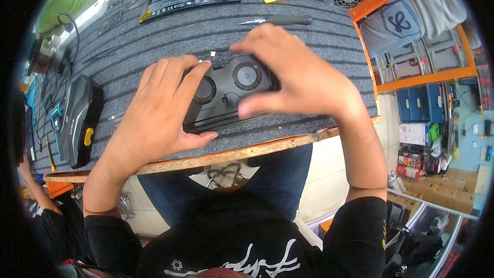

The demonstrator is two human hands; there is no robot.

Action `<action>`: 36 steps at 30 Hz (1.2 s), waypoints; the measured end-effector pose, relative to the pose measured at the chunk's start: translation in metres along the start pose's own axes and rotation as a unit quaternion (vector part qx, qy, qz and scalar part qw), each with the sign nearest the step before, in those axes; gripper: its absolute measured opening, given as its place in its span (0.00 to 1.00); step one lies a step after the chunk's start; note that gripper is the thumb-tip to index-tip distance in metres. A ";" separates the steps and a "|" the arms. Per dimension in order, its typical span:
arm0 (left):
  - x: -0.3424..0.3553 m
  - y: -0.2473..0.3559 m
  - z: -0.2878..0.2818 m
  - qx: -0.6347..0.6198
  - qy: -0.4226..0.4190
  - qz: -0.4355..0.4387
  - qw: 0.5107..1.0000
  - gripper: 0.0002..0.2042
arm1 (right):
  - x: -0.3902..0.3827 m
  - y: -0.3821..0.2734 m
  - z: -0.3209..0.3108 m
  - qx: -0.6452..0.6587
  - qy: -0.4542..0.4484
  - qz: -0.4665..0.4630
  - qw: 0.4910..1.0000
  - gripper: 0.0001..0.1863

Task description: The person unscrews several small screws from a laptop cooling fan assembly using a precision screwdriver, then lifts a component and brushes it with a small tool.

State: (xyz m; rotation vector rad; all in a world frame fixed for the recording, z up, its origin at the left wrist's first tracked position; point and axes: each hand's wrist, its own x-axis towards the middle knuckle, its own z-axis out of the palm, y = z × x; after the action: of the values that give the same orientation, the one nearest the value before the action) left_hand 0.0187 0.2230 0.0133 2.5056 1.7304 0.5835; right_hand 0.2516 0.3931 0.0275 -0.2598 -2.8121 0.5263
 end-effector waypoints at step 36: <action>0.000 -0.001 0.002 -0.010 0.003 0.000 1.000 0.47 | -0.013 0.032 -0.005 0.333 -0.038 0.247 0.909 0.15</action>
State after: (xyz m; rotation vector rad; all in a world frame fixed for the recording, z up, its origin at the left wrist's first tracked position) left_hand 0.0186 0.2242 0.0114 2.4935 1.7178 0.6051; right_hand 0.2692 0.4215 0.0170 -0.8110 -2.4193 1.5789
